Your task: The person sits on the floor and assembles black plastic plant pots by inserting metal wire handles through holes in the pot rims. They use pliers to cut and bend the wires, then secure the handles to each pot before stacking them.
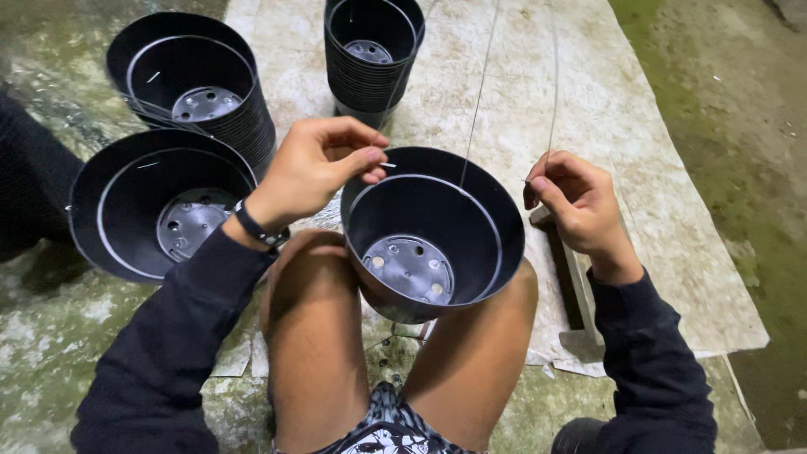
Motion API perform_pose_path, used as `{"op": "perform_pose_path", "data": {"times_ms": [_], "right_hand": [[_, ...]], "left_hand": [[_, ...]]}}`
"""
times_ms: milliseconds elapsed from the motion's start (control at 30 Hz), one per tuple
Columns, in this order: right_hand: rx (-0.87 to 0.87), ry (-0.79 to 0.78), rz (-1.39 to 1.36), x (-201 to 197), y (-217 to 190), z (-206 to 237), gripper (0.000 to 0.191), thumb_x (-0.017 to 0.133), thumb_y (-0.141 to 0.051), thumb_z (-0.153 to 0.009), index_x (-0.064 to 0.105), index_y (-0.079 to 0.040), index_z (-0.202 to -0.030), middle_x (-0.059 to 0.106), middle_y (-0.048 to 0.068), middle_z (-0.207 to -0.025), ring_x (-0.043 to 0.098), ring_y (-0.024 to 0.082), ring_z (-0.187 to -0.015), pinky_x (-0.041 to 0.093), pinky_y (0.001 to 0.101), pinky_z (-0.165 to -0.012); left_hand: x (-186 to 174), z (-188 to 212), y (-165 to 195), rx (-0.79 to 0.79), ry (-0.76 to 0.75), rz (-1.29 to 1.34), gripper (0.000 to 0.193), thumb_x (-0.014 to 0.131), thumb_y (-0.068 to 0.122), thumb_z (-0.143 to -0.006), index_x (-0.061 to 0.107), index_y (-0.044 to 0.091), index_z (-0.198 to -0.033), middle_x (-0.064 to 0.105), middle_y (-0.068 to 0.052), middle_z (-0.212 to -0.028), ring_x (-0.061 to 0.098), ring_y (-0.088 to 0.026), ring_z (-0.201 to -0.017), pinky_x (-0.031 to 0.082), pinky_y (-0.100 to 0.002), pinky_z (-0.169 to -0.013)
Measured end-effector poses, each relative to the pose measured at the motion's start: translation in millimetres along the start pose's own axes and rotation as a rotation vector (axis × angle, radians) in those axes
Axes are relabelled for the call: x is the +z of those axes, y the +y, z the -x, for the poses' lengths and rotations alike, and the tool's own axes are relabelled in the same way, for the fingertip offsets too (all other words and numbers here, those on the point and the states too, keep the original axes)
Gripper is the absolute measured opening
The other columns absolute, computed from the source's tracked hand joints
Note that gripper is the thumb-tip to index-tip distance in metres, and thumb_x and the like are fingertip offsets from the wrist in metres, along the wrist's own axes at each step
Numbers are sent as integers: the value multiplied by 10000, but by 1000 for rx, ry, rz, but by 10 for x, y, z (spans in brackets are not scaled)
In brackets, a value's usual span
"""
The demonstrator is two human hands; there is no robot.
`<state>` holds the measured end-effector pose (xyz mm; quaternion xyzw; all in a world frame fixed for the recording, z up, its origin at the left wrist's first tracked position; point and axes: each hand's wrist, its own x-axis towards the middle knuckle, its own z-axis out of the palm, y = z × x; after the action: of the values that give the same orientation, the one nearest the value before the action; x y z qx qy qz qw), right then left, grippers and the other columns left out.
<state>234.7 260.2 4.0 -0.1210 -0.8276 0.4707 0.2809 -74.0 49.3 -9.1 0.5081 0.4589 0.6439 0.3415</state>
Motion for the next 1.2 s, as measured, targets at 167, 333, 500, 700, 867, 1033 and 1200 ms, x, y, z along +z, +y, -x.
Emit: {"op": "perform_pose_path", "data": {"times_ms": [167,333,500,700,867,1033,1200], "right_hand": [[-20,104,-52,-24,314,133,16,562,-18,-1071,563,-3,-1066,632,54,-928,622,118,-812,522,271,-746],[-48,168,-132,162,432,310,49,539,-20,-1092,540,9,-1132,644,94,-967,627,140,-861,523,279,-781],[-64,188,-136,425,238,427,84,483,-66,-1096,522,8,-1107,659,141,-1139,652,165,-1022,610,316,-870],[-113,182,31,594,-62,452,64,508,-25,-1068,530,31,-1091,661,159,-1158,665,164,-1003,595,310,-904],[-170,203,171,600,-228,456,43,536,1,-1043,552,34,-1064,687,138,-1086,692,159,-938,589,290,-880],[-169,230,243,626,-271,469,77,547,3,-1044,598,25,-1096,678,112,-1001,691,163,-858,567,272,-817],[-160,233,187,635,-233,450,86,532,-7,-1059,585,29,-1115,680,112,-1037,703,164,-909,578,280,-842]], "left_hand": [[2,222,47,16,143,-492,143,705,118,-974,773,-2,-1013,785,-63,-863,726,-106,-769,541,-240,-675],[29,326,-74,55,137,-474,142,710,130,-977,762,-1,-983,776,-48,-866,710,-83,-801,545,-232,-752],[-112,297,-395,-88,94,-235,166,683,138,-999,760,1,-1050,768,-47,-926,688,-83,-850,542,-231,-798],[-167,153,-839,-101,59,-185,177,682,151,-1012,752,3,-1079,758,-48,-944,687,-87,-878,536,-236,-836],[-172,52,-985,-106,39,-155,183,688,163,-1011,753,3,-1071,758,-46,-950,692,-92,-885,541,-240,-846],[-180,33,-1007,-99,29,-172,188,683,172,-1017,751,4,-1066,755,-42,-949,692,-87,-885,537,-236,-843],[-195,58,-979,-101,25,-157,190,677,177,-1025,750,8,-1071,750,-40,-950,684,-81,-892,532,-234,-854]]}}
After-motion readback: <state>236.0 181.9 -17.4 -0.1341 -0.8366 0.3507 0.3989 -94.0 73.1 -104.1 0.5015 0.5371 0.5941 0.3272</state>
